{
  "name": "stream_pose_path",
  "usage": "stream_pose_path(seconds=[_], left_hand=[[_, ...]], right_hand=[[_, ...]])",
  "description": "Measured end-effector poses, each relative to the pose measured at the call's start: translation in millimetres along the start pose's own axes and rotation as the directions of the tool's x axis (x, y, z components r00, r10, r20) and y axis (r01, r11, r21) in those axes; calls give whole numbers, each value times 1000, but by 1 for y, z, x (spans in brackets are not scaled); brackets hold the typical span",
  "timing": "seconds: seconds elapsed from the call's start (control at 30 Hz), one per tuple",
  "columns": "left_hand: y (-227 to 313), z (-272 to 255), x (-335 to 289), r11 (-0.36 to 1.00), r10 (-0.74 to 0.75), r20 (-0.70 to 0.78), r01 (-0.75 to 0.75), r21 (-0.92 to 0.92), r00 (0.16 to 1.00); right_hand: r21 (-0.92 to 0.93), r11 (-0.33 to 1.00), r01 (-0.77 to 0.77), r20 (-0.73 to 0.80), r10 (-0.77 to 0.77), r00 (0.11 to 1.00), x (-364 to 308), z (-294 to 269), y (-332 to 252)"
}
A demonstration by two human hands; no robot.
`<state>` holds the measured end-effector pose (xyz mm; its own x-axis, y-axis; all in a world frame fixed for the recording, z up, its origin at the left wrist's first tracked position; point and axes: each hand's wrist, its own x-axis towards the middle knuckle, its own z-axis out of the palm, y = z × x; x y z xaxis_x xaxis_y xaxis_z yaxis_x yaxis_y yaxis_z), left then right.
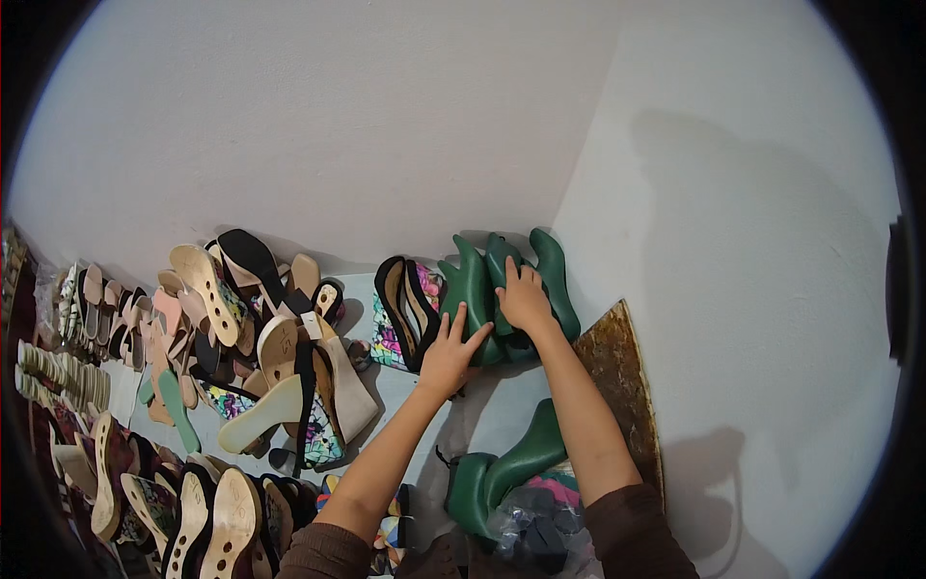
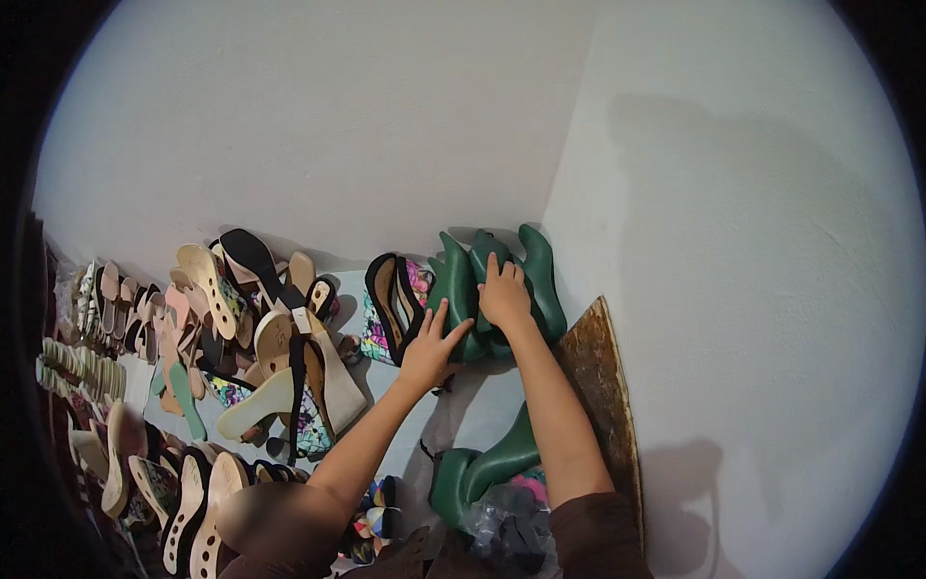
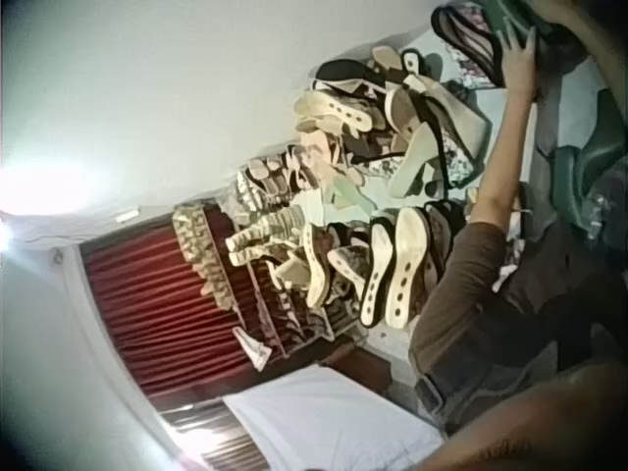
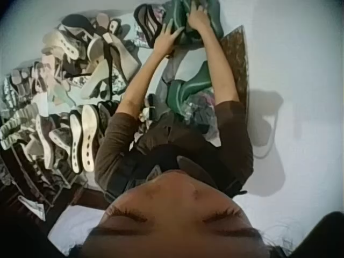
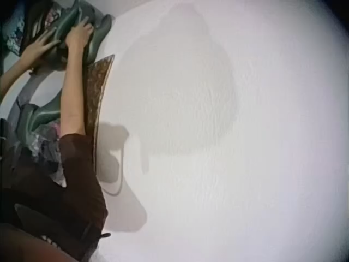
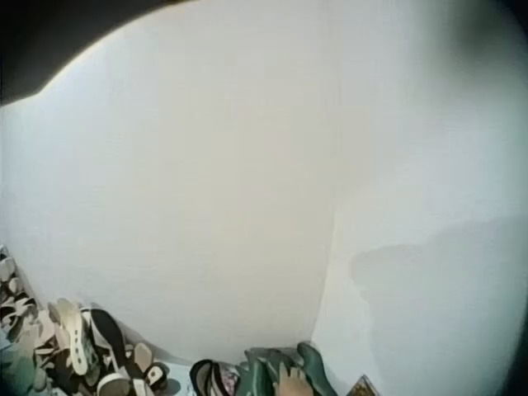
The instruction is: Organizing green shoe lasts and finished shoe soles on a workbench.
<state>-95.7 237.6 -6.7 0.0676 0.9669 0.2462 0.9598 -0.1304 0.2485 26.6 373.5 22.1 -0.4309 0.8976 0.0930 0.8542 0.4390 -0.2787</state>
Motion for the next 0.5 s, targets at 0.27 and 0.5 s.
stream_pose_path(seconds=[0.27, 0.5], left_hand=[[-4, -1, -8, 995, -24, -23, 22, -101, 999], [-4, -5, 5, 997, -53, -11, 52, -53, 999]], right_hand=[[18, 999, 36, -135, -33, 990, -9, 2, -3], [75, 984, 160, -294, -132, 947, -26, -3, -14]])
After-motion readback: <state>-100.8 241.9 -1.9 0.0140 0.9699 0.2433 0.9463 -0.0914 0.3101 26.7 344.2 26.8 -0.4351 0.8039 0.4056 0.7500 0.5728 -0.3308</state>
